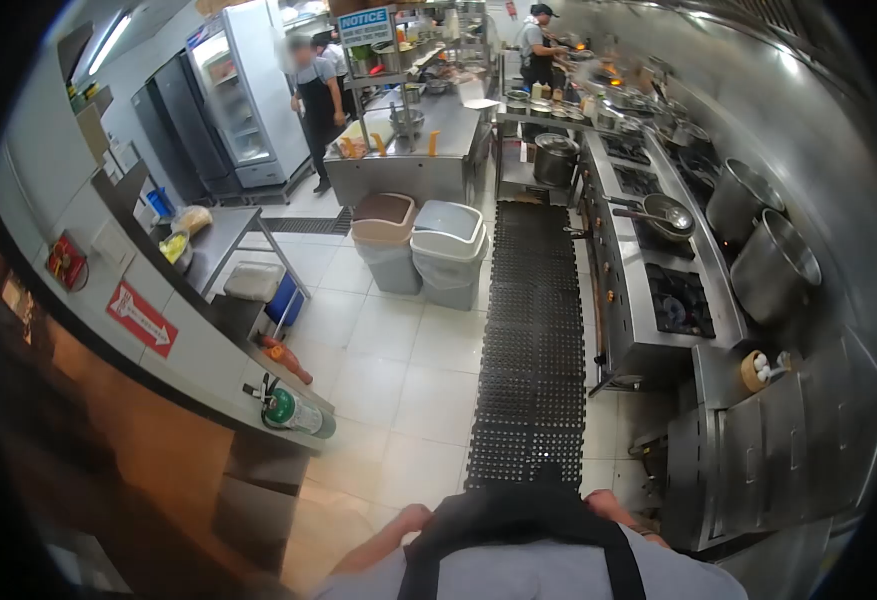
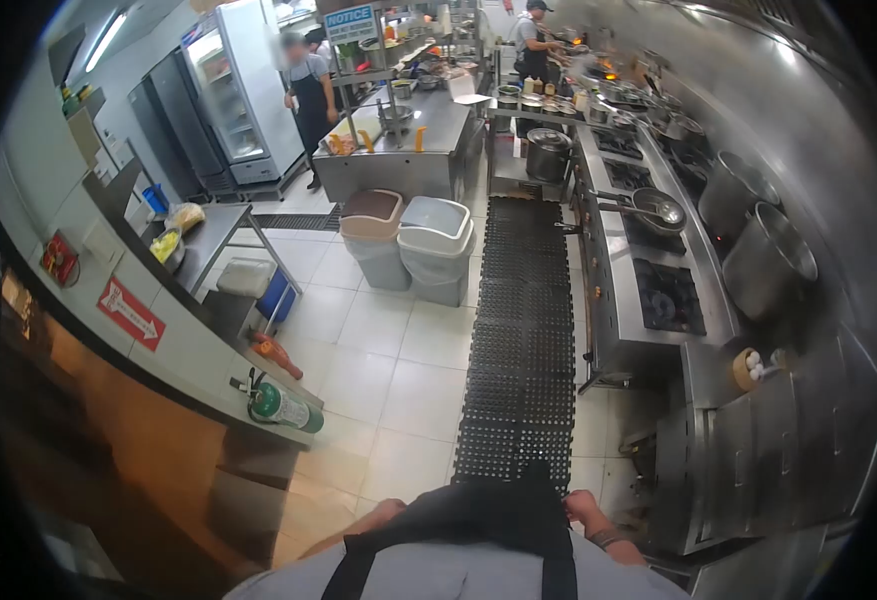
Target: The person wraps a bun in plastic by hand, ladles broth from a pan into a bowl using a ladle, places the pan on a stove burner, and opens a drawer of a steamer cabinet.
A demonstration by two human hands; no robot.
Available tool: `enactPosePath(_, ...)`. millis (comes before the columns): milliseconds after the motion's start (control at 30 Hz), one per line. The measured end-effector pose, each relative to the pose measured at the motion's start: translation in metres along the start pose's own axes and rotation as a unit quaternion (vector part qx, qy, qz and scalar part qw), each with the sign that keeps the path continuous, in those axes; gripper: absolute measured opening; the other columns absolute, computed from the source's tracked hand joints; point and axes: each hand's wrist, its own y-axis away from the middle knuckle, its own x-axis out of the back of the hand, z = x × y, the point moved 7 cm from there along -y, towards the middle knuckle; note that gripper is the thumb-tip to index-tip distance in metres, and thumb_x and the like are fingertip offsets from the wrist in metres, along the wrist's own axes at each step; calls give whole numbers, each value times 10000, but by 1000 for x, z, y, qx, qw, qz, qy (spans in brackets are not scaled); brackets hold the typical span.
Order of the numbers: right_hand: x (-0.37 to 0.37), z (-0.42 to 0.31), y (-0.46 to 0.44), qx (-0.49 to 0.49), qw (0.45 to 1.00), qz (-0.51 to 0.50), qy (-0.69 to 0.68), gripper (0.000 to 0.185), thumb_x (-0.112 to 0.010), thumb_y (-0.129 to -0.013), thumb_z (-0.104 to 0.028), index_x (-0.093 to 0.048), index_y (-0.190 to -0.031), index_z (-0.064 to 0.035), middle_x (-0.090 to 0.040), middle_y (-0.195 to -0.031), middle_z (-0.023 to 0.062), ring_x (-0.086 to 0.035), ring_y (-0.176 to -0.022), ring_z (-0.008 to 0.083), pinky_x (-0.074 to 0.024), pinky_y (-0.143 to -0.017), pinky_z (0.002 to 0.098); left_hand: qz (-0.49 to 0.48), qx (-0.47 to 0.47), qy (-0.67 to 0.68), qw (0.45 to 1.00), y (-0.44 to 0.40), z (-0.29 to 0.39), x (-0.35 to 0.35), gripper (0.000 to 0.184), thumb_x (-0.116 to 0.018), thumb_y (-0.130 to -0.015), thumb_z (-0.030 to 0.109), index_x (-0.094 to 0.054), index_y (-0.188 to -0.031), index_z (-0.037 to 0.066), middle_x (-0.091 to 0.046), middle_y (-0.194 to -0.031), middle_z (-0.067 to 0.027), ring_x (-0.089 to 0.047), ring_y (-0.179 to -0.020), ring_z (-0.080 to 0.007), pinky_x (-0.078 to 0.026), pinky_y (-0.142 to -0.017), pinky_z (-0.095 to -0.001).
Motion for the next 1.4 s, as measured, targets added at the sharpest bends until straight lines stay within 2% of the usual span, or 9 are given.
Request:
enactPosePath(100,37,-42,31,-46,995,30,-79,157,-657,-860,-117,-752,-904,0,-713,-754,139,-669,-580,240,-558,-546,369,-187,-109,-275,937,-23,-58,-40,211,-666,-877,218,-751,-1030,100,-751,-931,-135,-741,-830,-313,-575,-738,-479)
enactPosePath(167,37,-19,12,-16,995,45,-86,157,-644,-863,-95,-765,-913,-8,-722,-765,138,-657,-569,233,-548,-542,376,-167,170,-100,966,-24,-93,-12,219,-705,-845,172,-740,-1050,102,-740,-861,-127,-741,-775,-311,-586,-708,-463)
enactPosePath(200,38,-16,10,14,993,63,-96,167,-631,-865,-73,-778,-922,-16,-731,-776,137,-645,-558,227,-539,-538,383,-168,169,-108,965,-25,-94,-2,219,-705,-845,172,-740,-1050,102,-740,-861,-127,-741,-775,-311,-586,-708,-463)
enactPosePath(400,76,8,28,-32,974,96,-204,194,-619,-869,-47,-796,-945,-33,-741,-790,134,-663,-578,230,-505,-500,393,-68,17,-261,963,-56,-24,55,190,-706,-820,176,-731,-990,95,-730,-837,-134,-736,-777,-318,-586,-727,-486)
enactPosePath(667,87,21,37,-61,963,88,-246,113,-628,-872,-41,-707,-818,19,-644,-647,135,-589,-478,226,-458,-442,390,31,-65,-108,992,-95,118,74,217,-725,-789,232,-742,-945,82,-742,-940,-146,-707,-943,-373,-564,-815,-497)
enactPosePath(967,59,22,15,-1,954,150,-261,157,-600,-903,-69,-736,-845,-13,-638,-635,100,-560,-469,206,-432,-427,375,-49,-14,-96,994,-91,103,71,330,-694,-817,310,-757,-1047,82,-737,-1076,-193,-679,-1005,-408,-553,-854,-494)
enactPosePath(1067,56,20,27,-42,944,120,-303,148,-617,-907,-77,-755,-884,-27,-641,-638,96,-560,-485,195,-419,-427,370,-82,-167,-264,946,-92,72,53,247,-718,-794,267,-733,-968,93,-726,-960,-184,-688,-952,-402,-561,-818,-506)
enactPosePath(1133,50,25,33,-52,947,110,-298,147,-619,-902,-75,-759,-894,-30,-643,-641,96,-560,-489,196,-418,-429,367,-106,-116,-351,923,-78,62,57,302,-611,-888,260,-766,-992,23,-771,-1005,-147,-756,-812,-239,-591,-800,-368)
enactPosePath(1400,30,35,60,-104,963,80,-235,153,-627,-861,-47,-767,-920,-23,-662,-672,106,-580,-502,209,-449,-452,375,-42,-66,-70,994,-54,-8,-1,248,-659,-858,246,-727,-927,18,-741,-857,-140,-724,-809,-291,-581,-745,-430)
